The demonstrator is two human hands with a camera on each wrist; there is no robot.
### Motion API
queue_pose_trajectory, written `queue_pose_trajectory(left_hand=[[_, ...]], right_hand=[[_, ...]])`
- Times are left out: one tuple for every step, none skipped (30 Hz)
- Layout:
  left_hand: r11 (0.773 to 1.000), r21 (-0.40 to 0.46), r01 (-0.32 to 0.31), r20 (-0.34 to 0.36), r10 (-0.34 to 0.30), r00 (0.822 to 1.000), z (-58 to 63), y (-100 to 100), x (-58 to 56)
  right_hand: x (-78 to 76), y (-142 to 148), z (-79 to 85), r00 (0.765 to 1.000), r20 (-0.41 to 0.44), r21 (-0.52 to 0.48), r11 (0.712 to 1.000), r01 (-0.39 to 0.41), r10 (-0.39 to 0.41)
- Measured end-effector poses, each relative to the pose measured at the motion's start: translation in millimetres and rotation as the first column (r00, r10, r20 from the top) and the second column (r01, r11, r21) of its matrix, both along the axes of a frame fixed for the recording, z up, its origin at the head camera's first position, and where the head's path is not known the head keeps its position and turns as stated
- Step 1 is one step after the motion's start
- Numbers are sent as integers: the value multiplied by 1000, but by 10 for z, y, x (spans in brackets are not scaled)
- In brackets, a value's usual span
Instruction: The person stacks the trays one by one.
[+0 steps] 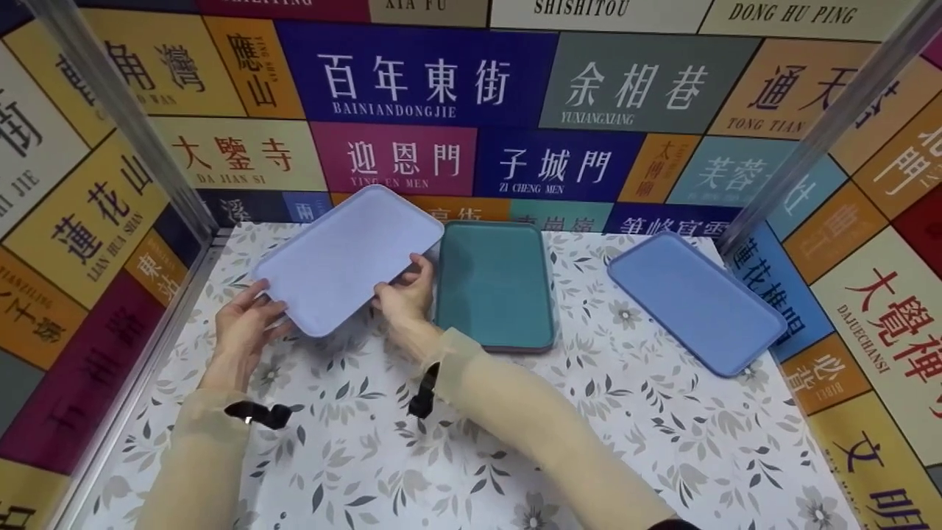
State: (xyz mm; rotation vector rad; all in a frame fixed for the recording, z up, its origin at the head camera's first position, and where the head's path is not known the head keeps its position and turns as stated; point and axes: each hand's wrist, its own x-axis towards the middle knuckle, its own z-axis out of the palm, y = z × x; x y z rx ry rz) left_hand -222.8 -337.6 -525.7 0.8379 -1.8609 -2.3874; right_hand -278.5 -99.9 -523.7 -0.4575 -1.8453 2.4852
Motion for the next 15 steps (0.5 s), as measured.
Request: queue_pose_trajectory(left_hand=[[1000, -2, -4, -7, 4, 1000, 15, -7, -6], [1000, -5, -8, -16, 8, 1000, 31, -20, -11], [1000, -9, -9, -26, 9, 1000, 46, -35, -20], [1000, -12, -3, -34, 3, 999, 66, -60, -24], [1000, -19, 12, -35, -13, 999, 89, -91, -27], [999, -27, 35, -31, -36, 999, 114, -124, -29], [997, -44, 67, -21, -68, 997, 140, -162, -32], [992, -65, 110, -7, -111, 994, 163, -204, -38], [984, -86, 159, 10, -159, 987, 185, -245, -44], [971, -110, 212, 29, -210, 977, 207, -288, -49], [955, -135, 264, 50, -260, 964, 231, -324, -55], [935, -160, 316, 70, -309, 948, 252, -354, -63], [912, -189, 365, 93, -353, 931, 272, -381, -72], [888, -210, 409, 111, -394, 912, 288, -405, -85], [865, -225, 448, 127, -430, 894, 305, -417, -99]], right_hand=[[-18, 36, 2, 1000, 2, -8, 1000, -13, 13], [-34, 75, 3, 1000, 3, -11, 1000, -27, 27], [-50, 116, 4, 999, 4, -12, 999, -45, 45], [-62, 159, 4, 998, 3, -5, 998, -63, 63], [-75, 205, 6, 996, 2, 6, 996, -85, 85], [-88, 250, 7, 994, 1, 17, 994, -107, 107], [-100, 297, 7, 992, 1, 33, 991, -126, 126], [-110, 342, 9, 989, 0, 45, 988, -146, 146], [-120, 387, 9, 986, 0, 49, 985, -167, 168], [-128, 431, 10, 982, 1, 50, 981, -188, 188], [-136, 472, 8, 978, 2, 46, 977, -208, 208], [-142, 514, 3, 974, 3, 45, 973, -227, 227], [-146, 554, -5, 970, 6, 40, 969, -243, 243], [-148, 593, -13, 965, 10, 31, 964, -263, 262], [-146, 633, -22, 960, 16, 29, 959, -281, 280]])
